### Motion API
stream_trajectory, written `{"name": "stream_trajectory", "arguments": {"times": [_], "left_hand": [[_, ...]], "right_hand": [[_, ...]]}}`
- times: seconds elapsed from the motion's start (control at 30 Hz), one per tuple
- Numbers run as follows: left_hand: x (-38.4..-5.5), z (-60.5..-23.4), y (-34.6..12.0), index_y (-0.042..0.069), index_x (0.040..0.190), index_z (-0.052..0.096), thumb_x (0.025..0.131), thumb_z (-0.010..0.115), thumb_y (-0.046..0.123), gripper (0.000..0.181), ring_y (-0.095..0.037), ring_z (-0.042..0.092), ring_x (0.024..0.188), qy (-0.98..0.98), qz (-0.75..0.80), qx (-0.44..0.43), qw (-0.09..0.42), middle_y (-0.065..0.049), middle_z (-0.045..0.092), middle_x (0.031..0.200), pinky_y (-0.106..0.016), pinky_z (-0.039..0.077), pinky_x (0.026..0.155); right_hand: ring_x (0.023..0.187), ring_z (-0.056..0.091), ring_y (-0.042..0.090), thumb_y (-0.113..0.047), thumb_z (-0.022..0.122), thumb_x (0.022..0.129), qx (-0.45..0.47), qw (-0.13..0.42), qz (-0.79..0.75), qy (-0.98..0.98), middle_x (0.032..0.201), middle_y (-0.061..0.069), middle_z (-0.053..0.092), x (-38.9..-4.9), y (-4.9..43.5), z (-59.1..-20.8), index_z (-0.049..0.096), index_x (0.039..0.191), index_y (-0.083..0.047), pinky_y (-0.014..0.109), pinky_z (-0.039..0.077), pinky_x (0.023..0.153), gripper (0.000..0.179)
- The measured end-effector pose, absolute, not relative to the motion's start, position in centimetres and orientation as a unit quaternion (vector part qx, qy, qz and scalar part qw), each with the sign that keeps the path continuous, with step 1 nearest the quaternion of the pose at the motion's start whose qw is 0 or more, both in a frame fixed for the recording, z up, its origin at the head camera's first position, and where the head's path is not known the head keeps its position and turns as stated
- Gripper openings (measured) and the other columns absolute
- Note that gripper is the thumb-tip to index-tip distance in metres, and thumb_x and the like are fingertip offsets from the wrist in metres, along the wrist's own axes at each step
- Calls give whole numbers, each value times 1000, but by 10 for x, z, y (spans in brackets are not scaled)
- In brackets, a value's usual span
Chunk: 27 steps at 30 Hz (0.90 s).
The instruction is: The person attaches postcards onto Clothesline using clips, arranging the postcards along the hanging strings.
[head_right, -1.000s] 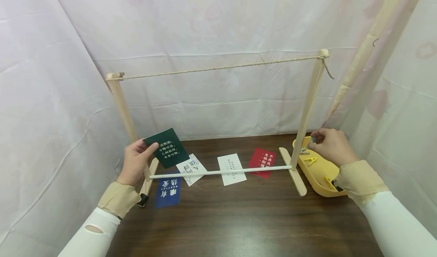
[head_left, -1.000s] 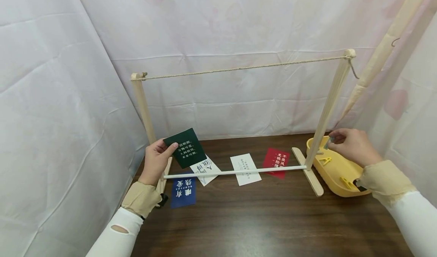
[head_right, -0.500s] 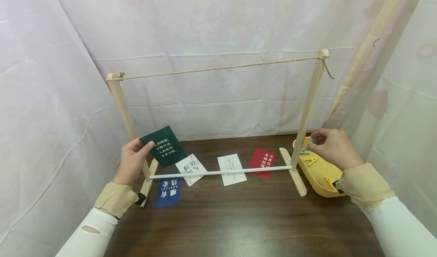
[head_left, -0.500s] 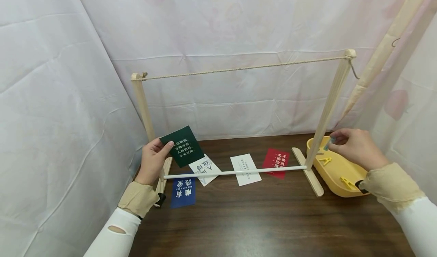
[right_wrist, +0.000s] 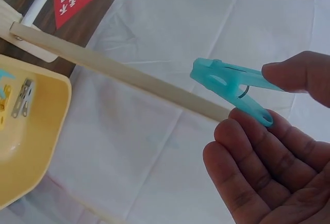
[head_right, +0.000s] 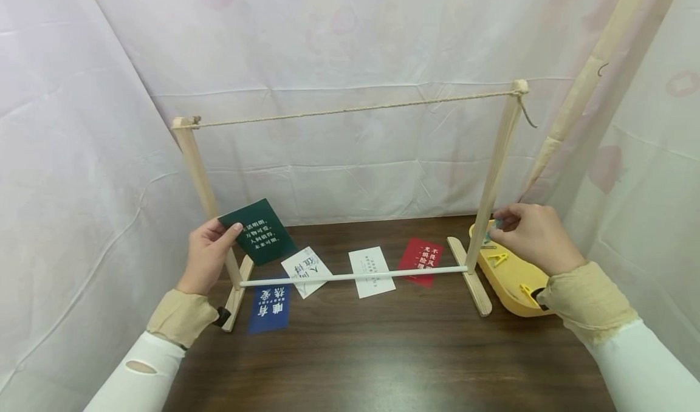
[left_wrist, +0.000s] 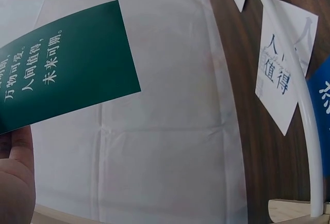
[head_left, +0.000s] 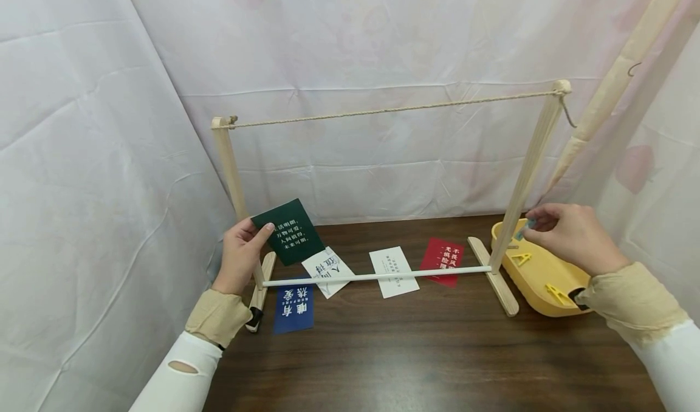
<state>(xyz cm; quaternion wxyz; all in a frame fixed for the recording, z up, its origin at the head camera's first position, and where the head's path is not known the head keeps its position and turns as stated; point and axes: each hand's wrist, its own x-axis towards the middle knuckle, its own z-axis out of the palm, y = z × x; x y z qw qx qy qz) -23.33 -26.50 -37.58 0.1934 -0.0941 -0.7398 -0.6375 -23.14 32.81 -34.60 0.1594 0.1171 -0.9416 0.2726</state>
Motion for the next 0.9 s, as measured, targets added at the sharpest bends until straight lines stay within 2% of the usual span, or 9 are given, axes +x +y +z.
{"name": "stream_trajectory", "arguments": {"times": [0.53,0.7,0.9], "left_hand": [[-233,-367,-266,-15,121,69,108,67,10,28,-3,75,87,-754,-620,-83,200,15,79,94,-19,61,85],[-233,-365,-267,-15,120,69,108,67,9,27,-3,75,86,-756,-616,-88,204,15,79,93,-19,60,85],[-232,-364,-267,-17,119,69,108,67,8,27,-3,74,87,-757,-614,-92,204,14,79,93,-18,60,85]], "right_hand": [[70,58,-14,-13,86,87,147,174,264,-937,85,6,81,-223,301,-328,79,105,3,10,46,62,25],[70,60,-11,-13,88,86,168,186,257,-933,84,3,80,-224,291,-323,81,102,1,15,48,60,22],[68,63,-6,-11,85,88,173,173,269,-932,83,3,81,-222,280,-318,81,102,-1,20,49,55,19]]}}
